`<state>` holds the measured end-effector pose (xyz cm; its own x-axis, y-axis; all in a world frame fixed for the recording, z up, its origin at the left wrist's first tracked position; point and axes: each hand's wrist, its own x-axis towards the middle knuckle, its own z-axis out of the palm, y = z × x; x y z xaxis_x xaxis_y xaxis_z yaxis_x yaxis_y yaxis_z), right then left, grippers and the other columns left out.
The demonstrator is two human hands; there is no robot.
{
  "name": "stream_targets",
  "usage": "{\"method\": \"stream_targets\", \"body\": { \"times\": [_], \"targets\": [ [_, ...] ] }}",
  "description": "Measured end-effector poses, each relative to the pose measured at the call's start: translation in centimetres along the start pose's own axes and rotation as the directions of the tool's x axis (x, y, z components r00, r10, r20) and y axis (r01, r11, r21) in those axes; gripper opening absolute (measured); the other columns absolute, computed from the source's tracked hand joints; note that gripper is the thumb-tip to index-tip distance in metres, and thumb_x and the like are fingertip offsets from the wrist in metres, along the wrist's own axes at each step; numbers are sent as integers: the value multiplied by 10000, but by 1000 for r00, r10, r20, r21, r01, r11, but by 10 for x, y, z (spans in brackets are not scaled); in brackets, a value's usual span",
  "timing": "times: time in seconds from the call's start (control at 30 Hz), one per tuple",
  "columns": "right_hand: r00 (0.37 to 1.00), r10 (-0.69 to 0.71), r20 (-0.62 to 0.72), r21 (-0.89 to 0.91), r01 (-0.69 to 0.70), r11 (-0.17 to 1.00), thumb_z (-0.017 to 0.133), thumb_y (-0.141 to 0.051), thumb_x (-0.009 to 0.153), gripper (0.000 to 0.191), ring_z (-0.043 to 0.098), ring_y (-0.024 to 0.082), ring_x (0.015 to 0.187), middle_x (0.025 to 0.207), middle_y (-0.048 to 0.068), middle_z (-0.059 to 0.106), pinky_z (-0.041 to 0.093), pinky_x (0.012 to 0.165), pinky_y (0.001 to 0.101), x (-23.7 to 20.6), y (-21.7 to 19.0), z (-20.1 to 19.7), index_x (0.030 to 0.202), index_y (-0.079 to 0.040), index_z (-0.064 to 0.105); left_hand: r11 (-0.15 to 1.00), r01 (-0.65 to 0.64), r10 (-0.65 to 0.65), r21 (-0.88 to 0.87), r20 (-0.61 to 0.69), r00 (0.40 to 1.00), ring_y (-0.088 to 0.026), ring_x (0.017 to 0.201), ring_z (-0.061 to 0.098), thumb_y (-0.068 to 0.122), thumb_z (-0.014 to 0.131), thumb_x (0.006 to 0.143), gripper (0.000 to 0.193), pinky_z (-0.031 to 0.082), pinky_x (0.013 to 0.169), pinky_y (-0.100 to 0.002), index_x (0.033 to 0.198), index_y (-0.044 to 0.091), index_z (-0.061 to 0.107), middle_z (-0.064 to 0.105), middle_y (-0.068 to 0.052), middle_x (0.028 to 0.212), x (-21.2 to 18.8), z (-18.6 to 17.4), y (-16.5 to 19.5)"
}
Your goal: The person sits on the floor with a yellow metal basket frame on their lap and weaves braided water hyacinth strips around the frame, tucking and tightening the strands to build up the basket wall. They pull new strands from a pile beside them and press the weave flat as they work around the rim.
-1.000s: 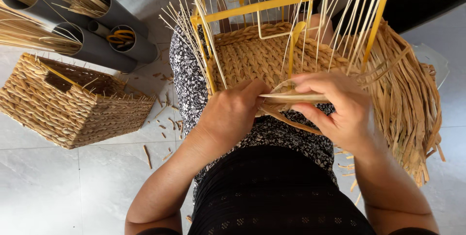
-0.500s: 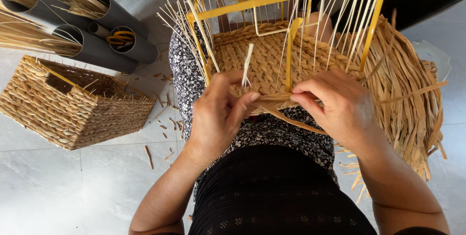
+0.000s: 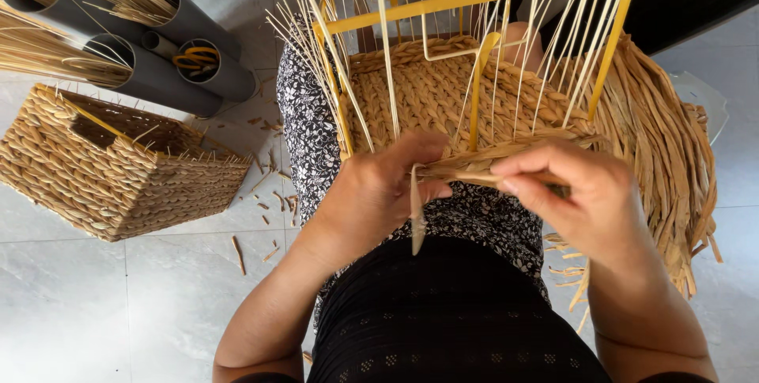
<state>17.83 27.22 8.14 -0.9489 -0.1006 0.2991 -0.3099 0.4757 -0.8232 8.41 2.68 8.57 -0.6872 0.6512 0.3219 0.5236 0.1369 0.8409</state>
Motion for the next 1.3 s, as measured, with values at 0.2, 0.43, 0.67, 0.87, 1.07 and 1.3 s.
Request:
{"method": "stream_targets", "body": {
  "times": [0.2, 0.43, 0.67, 0.87, 1.07, 1.3],
  "targets": [
    [975, 222, -19, 126, -218, 968, 614, -14, 1045, 284, 698, 114, 743, 995, 72, 773, 600, 666, 248, 19, 18, 9, 1318, -53, 681, 939, 149, -137, 310, -58, 989, -236, 619, 749, 101, 692, 993, 76, 587, 506, -361, 1025, 71, 630, 740, -92, 737, -4, 25, -7],
    [999, -9, -41, -285, -3, 959, 698, -28, 991, 176, 713, 116, 692, 924, 72, 738, 559, 514, 215, 37, 23, 44, 1166, -47, 680, 990, 55, -55, 126, -6, 998, -214, 642, 759, 67, 608, 1033, 143, 605, 520, -325, 1140, 42, 516, 737, -90, 826, -10, 18, -10],
    [953, -300, -48, -93, 294, 951, 720, -5, 1008, 124, 766, 157, 858, 1018, 103, 720, 607, 692, 240, 30, 24, 49, 1117, -24, 662, 938, 338, -343, 74, 90, 935, -203, 549, 760, 107, 597, 1029, 74, 616, 517, -328, 1076, 56, 573, 739, -89, 698, 9, 16, -9],
    [965, -261, -27, -475, 218, 853, 825, -118, 920, 261, 722, 199, 892, 1038, 124, 732, 609, 693, 270, 35, 5, 20, 1087, -8, 658, 928, 93, -106, 360, 16, 994, -273, 681, 756, 93, 678, 972, 62, 604, 575, -383, 1032, 77, 674, 759, -100, 826, 18, 25, -7],
    [995, -91, -38, -529, 58, 846, 843, -188, 904, 231, 694, 129, 790, 893, 9, 726, 559, 668, 284, 20, 3, 4, 1003, -89, 659, 986, 22, -13, 168, -49, 999, -257, 829, 788, 44, 671, 944, 204, 635, 705, -353, 1132, 93, 733, 782, -93, 1012, 9, 17, -3],
    [987, -95, -126, -434, 31, 901, 811, -130, 940, 151, 666, 139, 764, 859, 26, 714, 538, 679, 282, 3, 31, 3, 962, -70, 674, 952, 301, -303, 52, 20, 953, -135, 621, 767, 61, 707, 923, 196, 619, 530, -261, 1117, 57, 736, 796, -62, 971, 15, 23, 13]
  ]
}}
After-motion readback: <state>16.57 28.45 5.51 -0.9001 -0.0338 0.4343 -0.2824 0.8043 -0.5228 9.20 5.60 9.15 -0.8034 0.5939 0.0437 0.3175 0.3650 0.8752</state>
